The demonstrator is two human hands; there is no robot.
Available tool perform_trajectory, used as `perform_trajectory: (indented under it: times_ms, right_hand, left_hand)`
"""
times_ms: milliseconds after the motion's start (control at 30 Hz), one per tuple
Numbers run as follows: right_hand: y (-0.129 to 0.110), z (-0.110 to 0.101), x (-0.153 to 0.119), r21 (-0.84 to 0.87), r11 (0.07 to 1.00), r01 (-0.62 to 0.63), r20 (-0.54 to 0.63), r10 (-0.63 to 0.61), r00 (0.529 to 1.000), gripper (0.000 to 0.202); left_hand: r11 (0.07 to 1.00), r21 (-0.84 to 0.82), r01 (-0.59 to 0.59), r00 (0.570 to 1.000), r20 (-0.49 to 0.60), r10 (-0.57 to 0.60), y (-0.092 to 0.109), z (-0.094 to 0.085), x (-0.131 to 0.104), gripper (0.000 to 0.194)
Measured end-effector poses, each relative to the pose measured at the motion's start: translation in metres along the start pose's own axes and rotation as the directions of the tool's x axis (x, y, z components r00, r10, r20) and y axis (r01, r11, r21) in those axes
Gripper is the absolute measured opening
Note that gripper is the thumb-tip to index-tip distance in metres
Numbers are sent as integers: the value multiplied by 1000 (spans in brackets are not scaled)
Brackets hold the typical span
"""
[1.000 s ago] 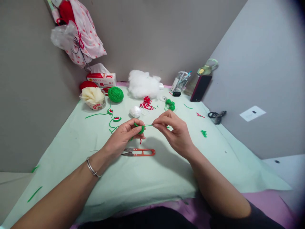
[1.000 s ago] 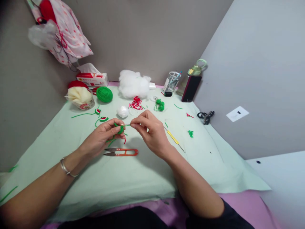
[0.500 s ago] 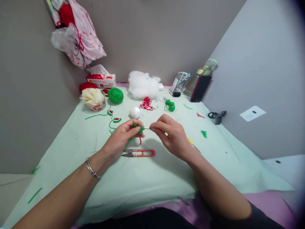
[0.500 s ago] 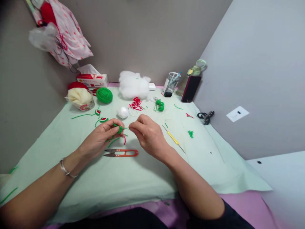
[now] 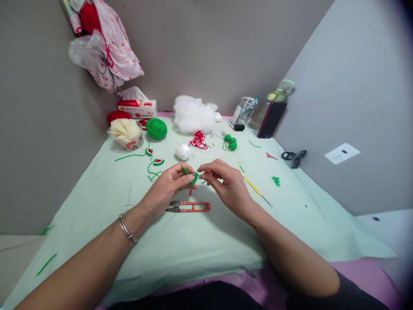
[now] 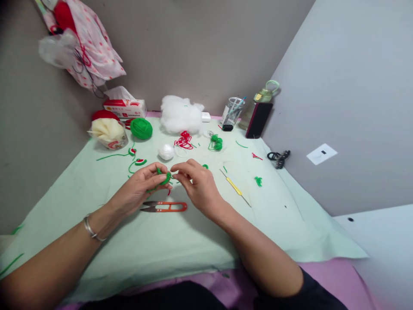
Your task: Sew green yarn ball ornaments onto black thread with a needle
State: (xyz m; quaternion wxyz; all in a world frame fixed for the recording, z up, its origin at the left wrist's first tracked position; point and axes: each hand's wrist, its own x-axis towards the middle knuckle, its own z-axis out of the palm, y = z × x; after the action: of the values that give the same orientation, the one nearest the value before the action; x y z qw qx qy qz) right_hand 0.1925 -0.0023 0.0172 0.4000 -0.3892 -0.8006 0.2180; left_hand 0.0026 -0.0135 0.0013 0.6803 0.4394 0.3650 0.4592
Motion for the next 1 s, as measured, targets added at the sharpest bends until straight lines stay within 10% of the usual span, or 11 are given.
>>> perform_trajectory:
  times_ms: [367, 700, 833, 1000]
  right_hand:
    - [3, 7, -5, -203, 958, 201, 121, -180, 976, 12]
    - [-6, 11, -7, 90, 964, 252, -150, -237, 960, 9]
    - [-10, 9, -4, 396, 918, -23, -32, 39, 999, 7]
    - [0, 3, 8, 679, 573, -458, 327, 322, 888, 20]
  left_hand:
    - [967, 256, -7, 997, -69, 25, -10, 3, 1, 18]
    - [973, 231, -24, 1000, -12, 27, -11, -1, 4, 20]
    - [965, 257, 46, 998, -57, -32, -12, -2, 4, 26]
    - [961, 272, 52, 999, -24, -47, -10, -1, 3, 23]
